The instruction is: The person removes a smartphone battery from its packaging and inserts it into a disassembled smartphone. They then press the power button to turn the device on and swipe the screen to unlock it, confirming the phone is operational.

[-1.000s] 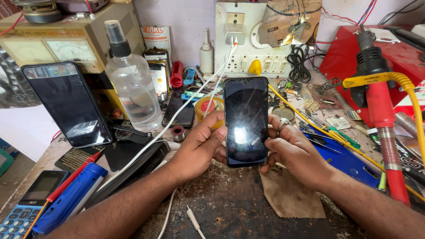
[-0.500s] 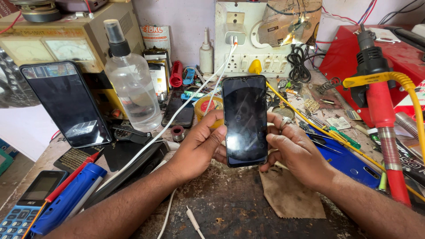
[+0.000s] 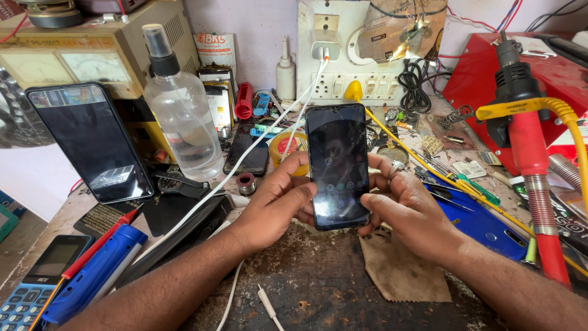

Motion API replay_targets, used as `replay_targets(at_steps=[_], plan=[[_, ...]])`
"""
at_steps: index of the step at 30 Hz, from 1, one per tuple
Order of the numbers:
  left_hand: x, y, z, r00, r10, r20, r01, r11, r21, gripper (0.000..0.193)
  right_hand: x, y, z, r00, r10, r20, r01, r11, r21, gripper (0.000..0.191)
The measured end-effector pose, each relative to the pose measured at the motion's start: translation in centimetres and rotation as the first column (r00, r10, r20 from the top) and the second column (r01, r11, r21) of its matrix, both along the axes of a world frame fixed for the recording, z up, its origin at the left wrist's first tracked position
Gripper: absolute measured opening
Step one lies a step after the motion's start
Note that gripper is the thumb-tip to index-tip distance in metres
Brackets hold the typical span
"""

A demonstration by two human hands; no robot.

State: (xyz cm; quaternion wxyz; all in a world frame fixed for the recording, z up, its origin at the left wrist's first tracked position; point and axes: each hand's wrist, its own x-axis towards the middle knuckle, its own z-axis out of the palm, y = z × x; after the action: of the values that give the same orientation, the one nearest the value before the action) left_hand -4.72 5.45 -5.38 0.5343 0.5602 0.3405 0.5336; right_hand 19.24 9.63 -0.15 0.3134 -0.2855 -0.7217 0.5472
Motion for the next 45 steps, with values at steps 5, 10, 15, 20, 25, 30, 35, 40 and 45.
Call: replay_targets(at_steps=[5,10,15,20,25,30,35,40,45], plan=[[0.1,-0.4,0.2,0.994,0.052,-0.099,-0.046,0.997,0.062,0.062,-0.1,-0.2,0.2,1.0,-0.021,0.009,0.021,1.0,-0.008,0.068],[0.2,-0.7,0.6,0.997,-0.016,-0.078,0.025,0.992,0.123,0.058,-0.3,-0.4,0.3,0.999,-0.031,0.011,0.031,0.998,-0.049,0.07],[0.4,-0.9,1.2,0.991,0.013,-0.13,0.008,0.988,0.153,0.063,-0.4,-0.4,0.2,0.999,-0.041,0.022,0.042,0.999,-0.026,0.072],[0.6,-1.4,1.7,0.963,0.084,-0.255,-0.038,0.983,0.178,0.066,-0.3,-0.6,0.2,0.998,-0.045,0.035,0.046,0.998,-0.033,0.073],[0.7,-1.3,1.9,0.97,0.07,-0.233,-0.042,0.992,0.122,0.063,-0.4,-0.6,0.3,0.997,-0.055,0.061,0.057,0.998,-0.028,0.078],[0.6,-1.2,1.6,0.978,0.054,-0.2,-0.038,0.996,0.083,0.062,-0.3,-0.5,0.2,0.999,-0.027,0.031,0.028,0.998,-0.054,0.071],[0.7,-1.3,1.5,0.98,0.057,-0.188,-0.035,0.992,0.119,0.054,-0.3,-0.2,-0.1,0.999,-0.032,0.022,0.033,0.999,-0.036,0.068],[0.6,-1.3,1.6,0.99,0.046,-0.131,-0.039,0.998,0.054,0.043,-0.2,-0.3,-0.2,1.0,-0.022,0.013,0.022,0.999,-0.03,0.067],[0.5,-1.0,1.3,0.992,0.037,-0.121,-0.028,0.997,0.071,0.04,-0.3,-0.6,0.4,0.979,-0.137,0.15,0.119,0.985,0.122,0.07]])
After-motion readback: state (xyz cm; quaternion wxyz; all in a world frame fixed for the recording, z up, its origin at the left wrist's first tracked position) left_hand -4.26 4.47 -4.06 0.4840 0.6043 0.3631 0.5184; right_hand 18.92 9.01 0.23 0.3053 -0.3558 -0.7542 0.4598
